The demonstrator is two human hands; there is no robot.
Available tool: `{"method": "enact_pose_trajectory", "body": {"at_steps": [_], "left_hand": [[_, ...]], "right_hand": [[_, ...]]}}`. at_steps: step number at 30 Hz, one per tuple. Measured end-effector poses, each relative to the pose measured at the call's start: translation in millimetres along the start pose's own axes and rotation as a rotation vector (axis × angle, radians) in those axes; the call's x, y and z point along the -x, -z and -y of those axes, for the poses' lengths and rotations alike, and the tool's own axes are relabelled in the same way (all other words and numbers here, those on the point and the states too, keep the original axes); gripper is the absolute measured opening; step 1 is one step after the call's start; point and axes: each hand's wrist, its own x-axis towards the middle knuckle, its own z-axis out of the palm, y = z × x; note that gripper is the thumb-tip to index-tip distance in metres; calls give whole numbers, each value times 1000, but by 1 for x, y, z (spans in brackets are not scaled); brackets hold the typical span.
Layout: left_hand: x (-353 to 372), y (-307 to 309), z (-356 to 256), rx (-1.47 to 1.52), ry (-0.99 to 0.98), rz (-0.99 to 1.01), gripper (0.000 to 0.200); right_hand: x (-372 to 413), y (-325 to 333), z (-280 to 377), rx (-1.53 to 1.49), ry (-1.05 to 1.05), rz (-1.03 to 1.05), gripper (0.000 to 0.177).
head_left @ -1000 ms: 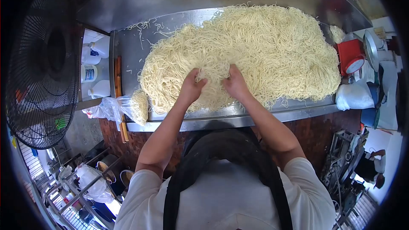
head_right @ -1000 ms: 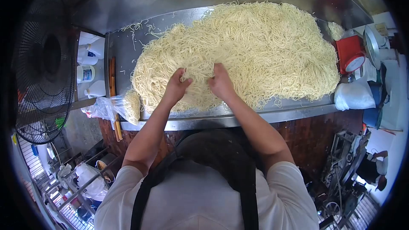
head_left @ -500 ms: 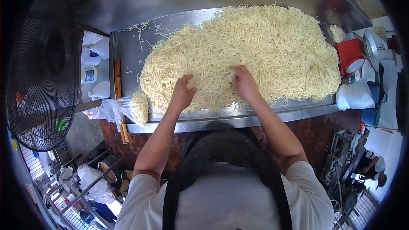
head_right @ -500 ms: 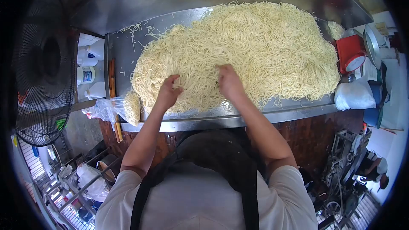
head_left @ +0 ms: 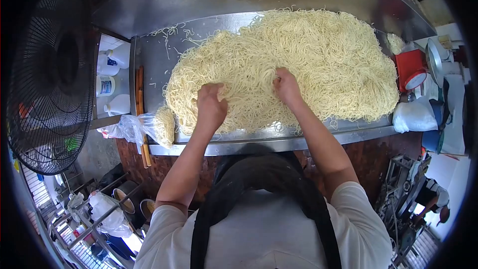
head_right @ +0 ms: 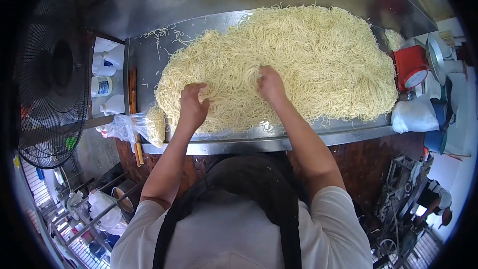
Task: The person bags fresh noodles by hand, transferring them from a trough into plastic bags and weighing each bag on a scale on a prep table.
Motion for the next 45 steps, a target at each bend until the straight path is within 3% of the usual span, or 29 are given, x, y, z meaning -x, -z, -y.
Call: {"method": "enact_pose_trajectory", "body": {"at_steps": [3, 6, 9, 10, 12, 13, 16, 19, 22, 23, 25, 28, 29, 32, 36, 40, 43, 45], "left_hand": [[-9, 2, -35, 116, -155, -92, 50], [-23, -6, -47, 605, 42, 149, 48], [-37, 9, -36, 794, 203, 182, 24], [-40, 19, -39, 858, 262, 195, 17], [-43, 49, -46, 1024, 179, 51, 12], [-43, 66, -54, 1039, 207, -3, 12], [-48, 87, -54, 907, 167, 19, 17], [-45, 69, -43, 206, 49, 28, 20], [-36, 62, -59, 289, 168, 272, 23], [-38, 64, -66, 395, 281, 344, 23], [-35, 57, -57, 858, 326, 318, 23], [-29, 59, -59, 1354, 435, 358, 26], [-28, 61, -61, 1485, 475, 388, 28], [-16, 54, -52, 1399, 334, 447, 32], [-6, 32, -46, 1145, 426, 332, 20], [-6, 32, -58, 1066, 348, 328, 11], [-12, 41, -55, 897, 317, 441, 11], [-12, 44, -51, 840, 288, 379, 9]], "right_hand": [[-9, 0, 53, -331, -192, 361, 16], [-18, 32, 121, -526, -180, 556, 18], [-13, 43, 126, -888, -183, 337, 14], [-11, 47, 118, -805, -175, 329, 17], [-2, 58, 92, -645, -161, 321, 24], [-6, 71, 88, -417, -215, 437, 26], [-7, 72, 74, -350, -466, 298, 26], [-6, 74, 89, -548, -398, 407, 30], [-2, 78, 123, -741, -53, 327, 43], [-4, 84, 127, -771, -48, 349, 46], [-14, 96, 125, -828, -23, 400, 53], [-23, 91, 92, -587, -354, 324, 52], [-17, 82, 82, -111, -307, 197, 54], [9, 66, 73, -70, -139, 252, 50], [32, 47, 114, -339, -2, 433, 34], [30, 34, 131, -344, -85, 375, 20], [26, 39, 138, -416, -74, 340, 17], [23, 42, 136, -464, -53, 367, 16]]}}
